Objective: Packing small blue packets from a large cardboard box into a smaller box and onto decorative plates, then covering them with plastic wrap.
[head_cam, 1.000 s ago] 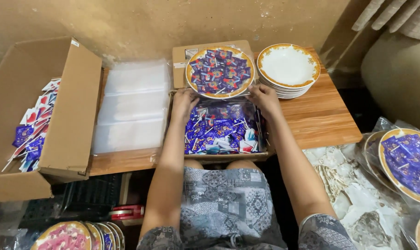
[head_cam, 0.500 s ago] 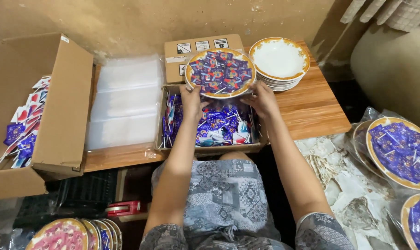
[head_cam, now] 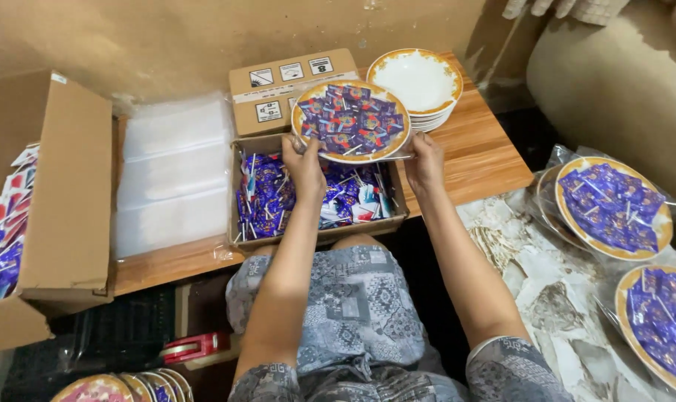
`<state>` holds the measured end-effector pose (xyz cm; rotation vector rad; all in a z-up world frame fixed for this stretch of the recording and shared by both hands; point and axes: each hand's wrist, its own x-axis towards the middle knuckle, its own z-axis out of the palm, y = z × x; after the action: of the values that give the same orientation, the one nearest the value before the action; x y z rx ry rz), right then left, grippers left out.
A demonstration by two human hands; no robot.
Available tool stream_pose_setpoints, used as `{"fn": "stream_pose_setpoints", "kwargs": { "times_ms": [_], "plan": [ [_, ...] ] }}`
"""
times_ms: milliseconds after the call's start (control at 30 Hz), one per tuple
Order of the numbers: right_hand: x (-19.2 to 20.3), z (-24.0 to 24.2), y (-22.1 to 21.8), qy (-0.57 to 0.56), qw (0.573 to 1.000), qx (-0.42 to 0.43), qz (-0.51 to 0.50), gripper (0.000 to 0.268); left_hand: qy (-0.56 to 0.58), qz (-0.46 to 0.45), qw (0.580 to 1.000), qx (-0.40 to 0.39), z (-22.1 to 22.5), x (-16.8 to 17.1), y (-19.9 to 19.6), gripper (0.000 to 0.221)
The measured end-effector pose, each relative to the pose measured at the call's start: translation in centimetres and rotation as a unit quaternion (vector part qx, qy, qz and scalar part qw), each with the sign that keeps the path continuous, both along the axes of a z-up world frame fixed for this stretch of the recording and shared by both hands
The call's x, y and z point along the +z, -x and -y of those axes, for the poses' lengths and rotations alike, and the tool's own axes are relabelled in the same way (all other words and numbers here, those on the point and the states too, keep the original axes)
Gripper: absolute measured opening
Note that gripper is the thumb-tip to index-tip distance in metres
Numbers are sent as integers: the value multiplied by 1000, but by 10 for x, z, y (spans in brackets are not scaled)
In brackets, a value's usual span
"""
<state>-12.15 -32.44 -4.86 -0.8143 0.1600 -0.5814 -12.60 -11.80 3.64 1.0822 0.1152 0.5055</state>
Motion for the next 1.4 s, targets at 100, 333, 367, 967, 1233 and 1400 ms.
{"fn": "stream_pose_setpoints", "kwargs": {
  "times_ms": [100, 333, 367, 967, 1233, 1400],
  "plan": [
    [25, 9, 35, 24, 999, -30, 20, 26, -14, 17, 999, -44, 18, 24, 30, 29],
    [28, 69, 110, 98, 985, -137, 47, 35, -65, 47, 984, -160, 83, 15, 45, 52],
    [16, 84, 120, 88, 982, -159, 49, 34, -85, 40, 978, -185, 93, 10, 47, 48],
    [-7, 227, 357, 24, 876, -482, 17, 24, -167, 81, 848, -496, 303, -26, 168, 27],
    [-51, 262, 451, 71, 813, -575, -56, 33, -272, 100, 754, -589, 386, -91, 222, 29],
    [-59, 270, 472, 112, 714, -664, -191, 32, -291, 118, 704, -637, 418, -137, 245, 50]
  ]
}}
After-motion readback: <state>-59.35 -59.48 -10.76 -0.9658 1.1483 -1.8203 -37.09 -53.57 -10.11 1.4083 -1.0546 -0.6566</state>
